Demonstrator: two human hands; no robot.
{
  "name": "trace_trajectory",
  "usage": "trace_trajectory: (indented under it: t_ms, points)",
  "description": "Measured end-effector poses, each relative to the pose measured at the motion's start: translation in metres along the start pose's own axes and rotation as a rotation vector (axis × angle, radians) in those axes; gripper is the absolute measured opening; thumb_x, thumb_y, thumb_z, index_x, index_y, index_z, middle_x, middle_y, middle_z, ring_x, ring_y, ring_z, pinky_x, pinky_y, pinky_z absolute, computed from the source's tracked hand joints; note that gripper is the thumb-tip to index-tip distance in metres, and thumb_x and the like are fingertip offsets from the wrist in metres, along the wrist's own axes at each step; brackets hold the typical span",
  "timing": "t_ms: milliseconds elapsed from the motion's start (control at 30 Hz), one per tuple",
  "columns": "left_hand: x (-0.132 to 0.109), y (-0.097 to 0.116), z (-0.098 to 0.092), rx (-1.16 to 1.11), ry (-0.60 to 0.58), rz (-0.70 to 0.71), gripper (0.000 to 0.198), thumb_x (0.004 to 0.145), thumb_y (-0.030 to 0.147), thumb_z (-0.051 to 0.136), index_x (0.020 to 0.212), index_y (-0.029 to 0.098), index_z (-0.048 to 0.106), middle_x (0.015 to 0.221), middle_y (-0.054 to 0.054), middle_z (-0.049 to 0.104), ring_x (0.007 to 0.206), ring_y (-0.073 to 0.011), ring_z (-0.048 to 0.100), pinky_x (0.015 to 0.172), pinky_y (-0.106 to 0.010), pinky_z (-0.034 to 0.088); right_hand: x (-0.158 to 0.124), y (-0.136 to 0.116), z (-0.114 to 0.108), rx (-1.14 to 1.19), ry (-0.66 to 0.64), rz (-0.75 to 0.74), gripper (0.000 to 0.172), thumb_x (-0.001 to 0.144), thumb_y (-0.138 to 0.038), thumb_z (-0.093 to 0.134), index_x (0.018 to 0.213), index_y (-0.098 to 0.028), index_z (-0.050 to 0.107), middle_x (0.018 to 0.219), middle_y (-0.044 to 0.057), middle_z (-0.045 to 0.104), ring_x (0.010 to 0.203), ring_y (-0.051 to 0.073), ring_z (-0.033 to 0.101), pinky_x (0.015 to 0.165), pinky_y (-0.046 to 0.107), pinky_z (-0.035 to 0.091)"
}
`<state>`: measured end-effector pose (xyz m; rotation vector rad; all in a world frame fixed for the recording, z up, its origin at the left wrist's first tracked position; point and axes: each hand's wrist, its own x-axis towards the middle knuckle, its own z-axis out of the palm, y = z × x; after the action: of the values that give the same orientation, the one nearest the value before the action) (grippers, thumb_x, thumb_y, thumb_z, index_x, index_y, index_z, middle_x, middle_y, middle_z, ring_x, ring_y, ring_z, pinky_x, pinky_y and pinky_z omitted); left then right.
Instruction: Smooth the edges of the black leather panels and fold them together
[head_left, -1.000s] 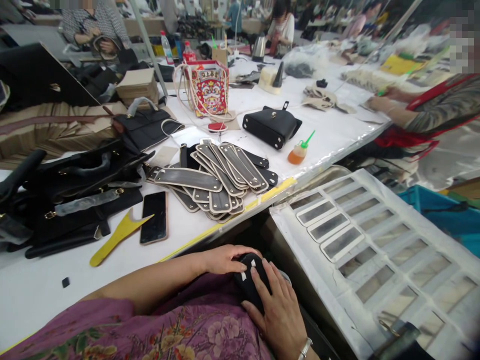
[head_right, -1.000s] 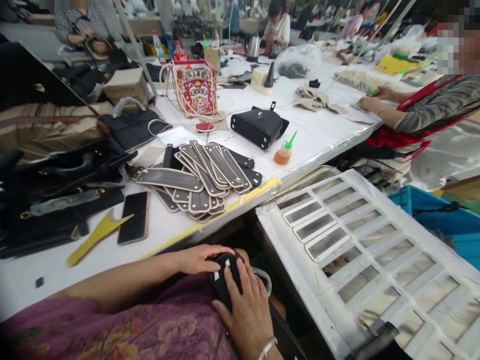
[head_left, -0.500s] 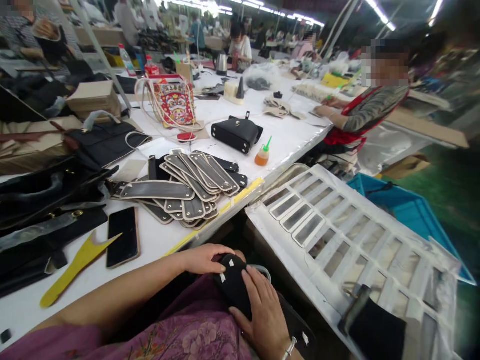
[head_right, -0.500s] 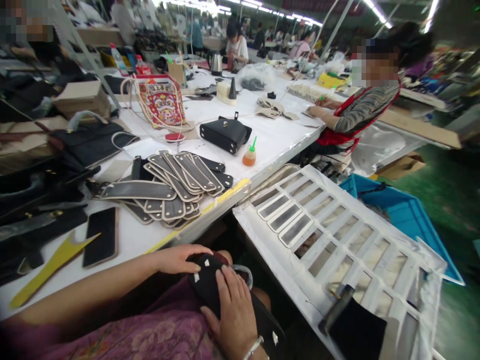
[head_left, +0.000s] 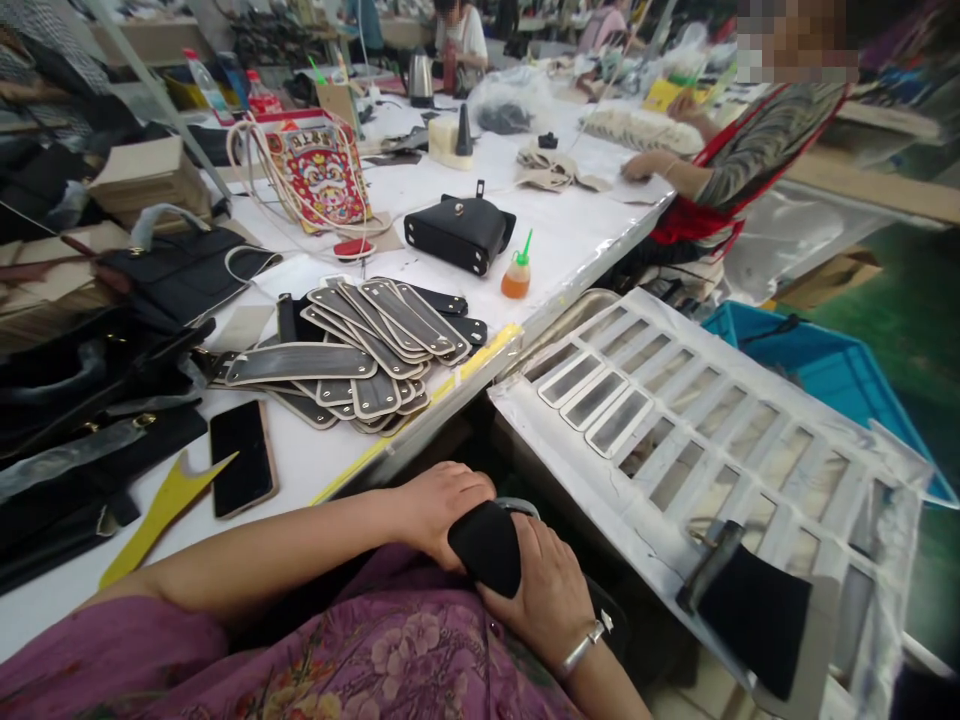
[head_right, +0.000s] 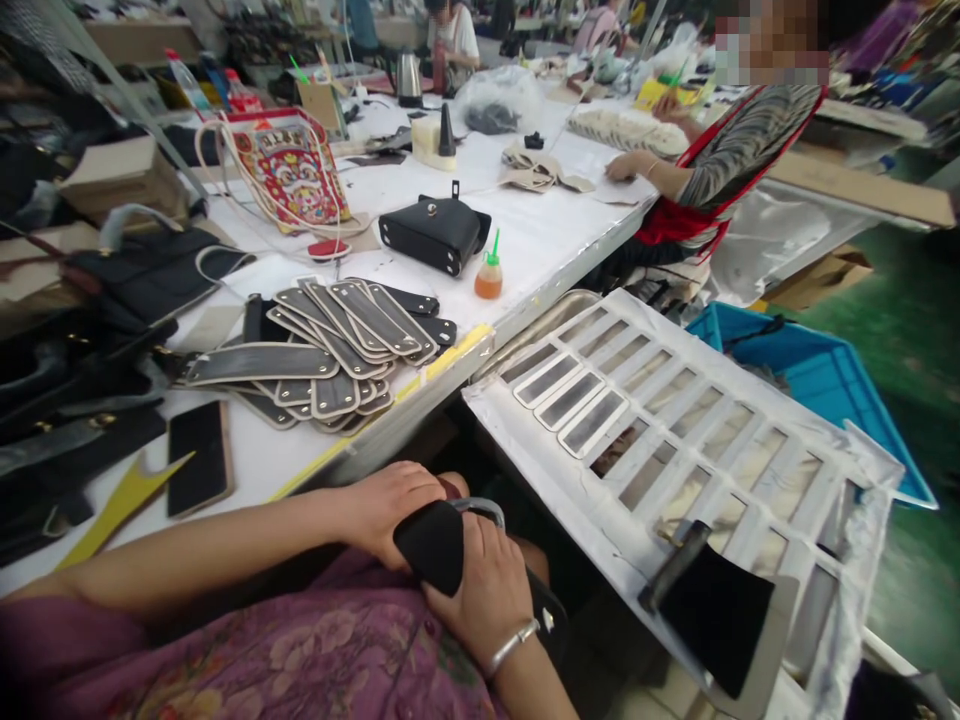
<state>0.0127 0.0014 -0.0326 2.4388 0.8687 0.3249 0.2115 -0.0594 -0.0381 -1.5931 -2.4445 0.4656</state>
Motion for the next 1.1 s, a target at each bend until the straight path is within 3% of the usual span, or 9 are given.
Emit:
trace_trajectory:
  t_ms: [133,300,500,667,800,900,1100]
  points:
    - [-0.002,0.001,-0.002,0.002,0.015,0.025,0.07,0.046,0.05,0.07,0.103,0.016,0.05,0.1,-0.008,0.057,0.09,-0.0248,0.051,0.085,-0.036,0.037,0.0,0.0,-0.002,0.006,-0.035,-0.013,0.064,0.065,-0.047,0.06,0.117,-0.012,0.044,0.106,0.013,0.055,0.096,0.028,0.051,0.081,0.041,0.041]
    - [-0.004,0.001,-0.002,0.008,-0.001,0.049,0.072,0.048,0.052,0.069,0.106,0.015,0.05,0.103,-0.009,0.057,0.093,-0.0255,0.051,0.087,-0.037,0.036,-0.01,0.009,-0.003,-0.063,-0.067,-0.054,0.08,0.063,-0.054,0.062,0.125,-0.01,0.038,0.115,0.016,0.052,0.102,0.03,0.049,0.084,0.043,0.04]
    - [-0.003,0.002,-0.004,0.048,-0.057,0.044,0.088,0.05,0.056,0.068,0.124,0.016,0.04,0.115,-0.011,0.053,0.101,-0.0278,0.048,0.095,-0.041,0.029,-0.032,0.027,0.0,-0.128,0.025,-0.078,0.091,0.064,-0.065,0.057,0.129,-0.007,0.031,0.118,0.019,0.05,0.106,0.031,0.048,0.088,0.045,0.039]
    - [0.003,0.018,-0.007,0.195,-0.108,-0.006,0.079,0.053,0.053,0.065,0.119,0.017,0.044,0.114,-0.011,0.053,0.105,-0.0286,0.044,0.103,-0.05,0.013,-0.03,0.026,-0.001,-0.097,-0.013,-0.069,0.076,0.065,-0.054,0.062,0.121,-0.009,0.039,0.112,0.017,0.053,0.1,0.03,0.05,0.085,0.043,0.042]
    - [0.01,0.03,-0.004,0.295,-0.121,-0.016,0.069,0.062,0.051,0.058,0.117,0.011,0.044,0.111,-0.014,0.052,0.107,-0.0299,0.041,0.104,-0.051,0.008,-0.024,0.025,-0.004,-0.036,-0.039,-0.037,0.069,0.064,-0.046,0.063,0.118,-0.009,0.04,0.108,0.016,0.053,0.097,0.03,0.05,0.084,0.043,0.042]
    - [0.014,0.029,0.0,0.31,-0.128,-0.012,0.064,0.064,0.05,0.055,0.114,0.011,0.046,0.106,-0.014,0.054,0.103,-0.0295,0.043,0.104,-0.05,0.01,-0.021,0.028,-0.006,0.001,-0.072,-0.027,0.065,0.064,-0.04,0.064,0.117,-0.01,0.041,0.105,0.015,0.054,0.095,0.029,0.05,0.082,0.043,0.043]
    - [0.021,0.02,0.001,0.233,-0.147,-0.027,0.067,0.058,0.051,0.058,0.111,0.012,0.047,0.1,-0.011,0.054,0.094,-0.027,0.047,0.093,-0.042,0.028,-0.012,0.029,-0.008,0.0,-0.152,-0.007,0.065,0.066,-0.041,0.063,0.118,-0.009,0.041,0.105,0.015,0.054,0.094,0.029,0.051,0.08,0.041,0.043]
